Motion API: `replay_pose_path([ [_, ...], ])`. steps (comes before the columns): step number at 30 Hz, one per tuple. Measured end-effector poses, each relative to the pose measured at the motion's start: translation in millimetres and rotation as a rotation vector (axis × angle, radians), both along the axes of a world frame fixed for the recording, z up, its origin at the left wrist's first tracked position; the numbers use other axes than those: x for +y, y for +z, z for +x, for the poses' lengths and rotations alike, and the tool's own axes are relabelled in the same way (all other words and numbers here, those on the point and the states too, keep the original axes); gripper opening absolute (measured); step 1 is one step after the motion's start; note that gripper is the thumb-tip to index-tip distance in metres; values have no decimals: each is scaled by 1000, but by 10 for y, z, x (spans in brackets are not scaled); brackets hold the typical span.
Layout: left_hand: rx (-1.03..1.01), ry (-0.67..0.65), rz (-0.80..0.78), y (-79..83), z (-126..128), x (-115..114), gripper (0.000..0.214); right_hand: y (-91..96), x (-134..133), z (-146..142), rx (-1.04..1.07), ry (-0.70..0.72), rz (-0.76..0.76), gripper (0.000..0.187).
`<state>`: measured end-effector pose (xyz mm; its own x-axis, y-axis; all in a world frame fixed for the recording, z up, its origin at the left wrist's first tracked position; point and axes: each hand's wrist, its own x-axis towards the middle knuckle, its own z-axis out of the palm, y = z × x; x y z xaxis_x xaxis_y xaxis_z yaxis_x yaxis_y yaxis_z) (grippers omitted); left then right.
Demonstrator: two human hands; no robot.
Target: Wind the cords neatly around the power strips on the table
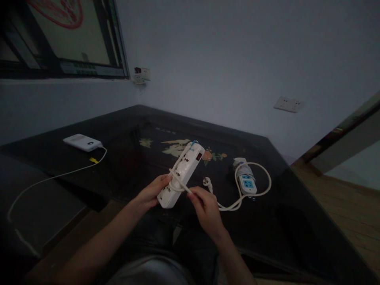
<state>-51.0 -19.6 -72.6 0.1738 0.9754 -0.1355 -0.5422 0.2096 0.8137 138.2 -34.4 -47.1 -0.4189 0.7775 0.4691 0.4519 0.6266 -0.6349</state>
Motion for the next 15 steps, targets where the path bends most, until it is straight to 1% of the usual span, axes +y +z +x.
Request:
replay_pose_path([
  [2, -24, 24, -5, -13, 9, -12, 49, -43, 16, 21, -48, 8, 78, 23],
  [7, -28, 44, -6, -29, 15, -32, 56, -154, 21, 82, -209, 27, 417, 31],
  [9, -7, 37, 10, -26, 12, -42, 59, -181, 15, 97, -238, 32, 504, 34],
  [10, 1, 37, 24, -22, 10, -50, 59, -189, 14, 102, -246, 39, 523, 34],
  [11, 9, 38, 40, -17, 7, -58, 60, -191, 15, 106, -246, 55, 521, 34],
  [12, 18, 39, 56, -11, 2, -66, 60, -186, 19, 110, -236, 80, 485, 34],
  [13, 27, 37, 71, -4, -5, -74, 61, -172, 27, 114, -221, 114, 412, 33],
  [15, 51, 21, 99, 15, -34, -89, 64, -113, 56, 128, -195, 204, 177, 33],
])
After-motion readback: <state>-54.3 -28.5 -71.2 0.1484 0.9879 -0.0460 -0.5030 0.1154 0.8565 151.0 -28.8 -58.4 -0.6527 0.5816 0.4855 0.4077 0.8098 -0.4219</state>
